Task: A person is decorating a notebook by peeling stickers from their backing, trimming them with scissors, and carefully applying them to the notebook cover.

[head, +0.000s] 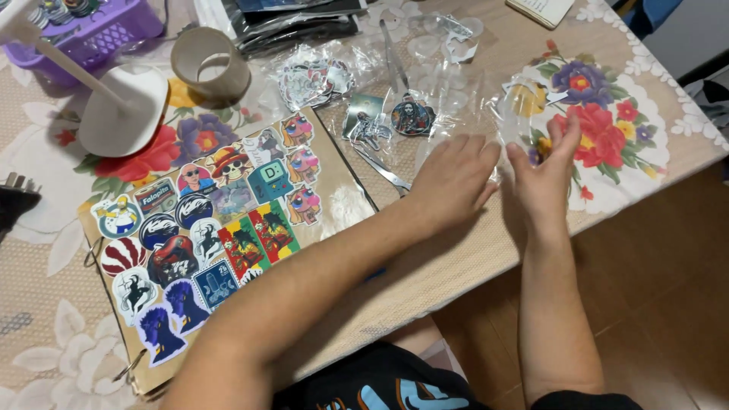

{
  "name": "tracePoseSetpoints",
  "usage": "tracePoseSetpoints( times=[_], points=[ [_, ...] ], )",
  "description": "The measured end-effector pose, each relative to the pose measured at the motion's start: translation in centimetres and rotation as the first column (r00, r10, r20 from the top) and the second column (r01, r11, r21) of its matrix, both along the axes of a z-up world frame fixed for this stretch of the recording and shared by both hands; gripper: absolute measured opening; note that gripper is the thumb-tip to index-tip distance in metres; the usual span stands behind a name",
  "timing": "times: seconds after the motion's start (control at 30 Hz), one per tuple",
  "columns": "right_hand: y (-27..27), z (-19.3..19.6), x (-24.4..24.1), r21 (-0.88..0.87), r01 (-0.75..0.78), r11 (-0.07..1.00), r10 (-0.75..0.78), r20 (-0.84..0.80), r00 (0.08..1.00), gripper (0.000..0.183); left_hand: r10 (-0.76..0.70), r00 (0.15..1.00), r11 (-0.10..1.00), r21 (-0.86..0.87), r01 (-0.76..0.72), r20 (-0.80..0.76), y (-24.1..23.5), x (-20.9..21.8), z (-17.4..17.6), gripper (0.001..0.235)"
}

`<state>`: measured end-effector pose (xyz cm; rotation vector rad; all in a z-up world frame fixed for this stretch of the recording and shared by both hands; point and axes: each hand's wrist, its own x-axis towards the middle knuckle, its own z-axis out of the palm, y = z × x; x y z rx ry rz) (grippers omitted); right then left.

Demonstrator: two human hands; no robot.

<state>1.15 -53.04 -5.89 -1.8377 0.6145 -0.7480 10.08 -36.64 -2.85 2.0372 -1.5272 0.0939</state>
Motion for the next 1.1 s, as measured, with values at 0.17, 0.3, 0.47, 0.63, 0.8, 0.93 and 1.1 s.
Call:
tracePoseSetpoints(
  times=[0.17, 0.3, 0.47, 0.63, 0.8, 0.93, 1.1],
  points=[
    [-0.8, -0.4, 0.9, 0.143, -0.013, 0.990, 0.013, 0.003, 1.000, 0.092, 0.175, 0.984, 0.969, 0.174, -0.176, 0.017, -5.1, 1.1, -2.1, 0.062],
    [-0.3, -0.7, 1.3, 0.158, 0.009, 0.987, -0.026, 0.111, 0.994, 0.094, 0.161, 0.986, 0.981, 0.103, -0.164, 0.037, -6.8, 0.8, -5.0, 0.041],
    [-1.2, -0.7, 1.6, 0.082, 0.008, 0.997, -0.048, 0.500, 0.865, 0.059, 0.174, 0.960, 0.957, -0.193, -0.218, -0.220, -6.0, 0.9, -3.2, 0.026],
    [-0.7, 0.3, 0.8, -0.123, 0.004, 0.992, 0.073, 0.611, 0.789, 0.056, 0.076, 0.872, 0.915, -0.314, -0.254, -0.483, -4.8, 1.1, -1.8, 0.020],
    [1.3, 1.6, 0.8, -0.045, -0.123, 0.991, 0.127, 0.555, 0.822, 0.053, -0.008, 0.855, 0.907, -0.364, -0.213, -0.519, -3.8, 0.5, -0.2, 0.026],
    [1.0, -0.2, 2.0, 0.301, -0.186, 0.935, -0.020, 0.570, 0.822, 0.050, 0.020, 0.625, 0.915, -0.238, -0.327, -0.780, -4.4, 0.5, 0.3, 0.043],
    [2.2, -0.1, 2.7, 0.296, -0.074, 0.952, -0.113, 0.567, 0.816, 0.047, -0.009, 0.563, 0.889, -0.264, -0.374, -0.826, -5.8, 2.3, -1.6, 0.028]
  ],
)
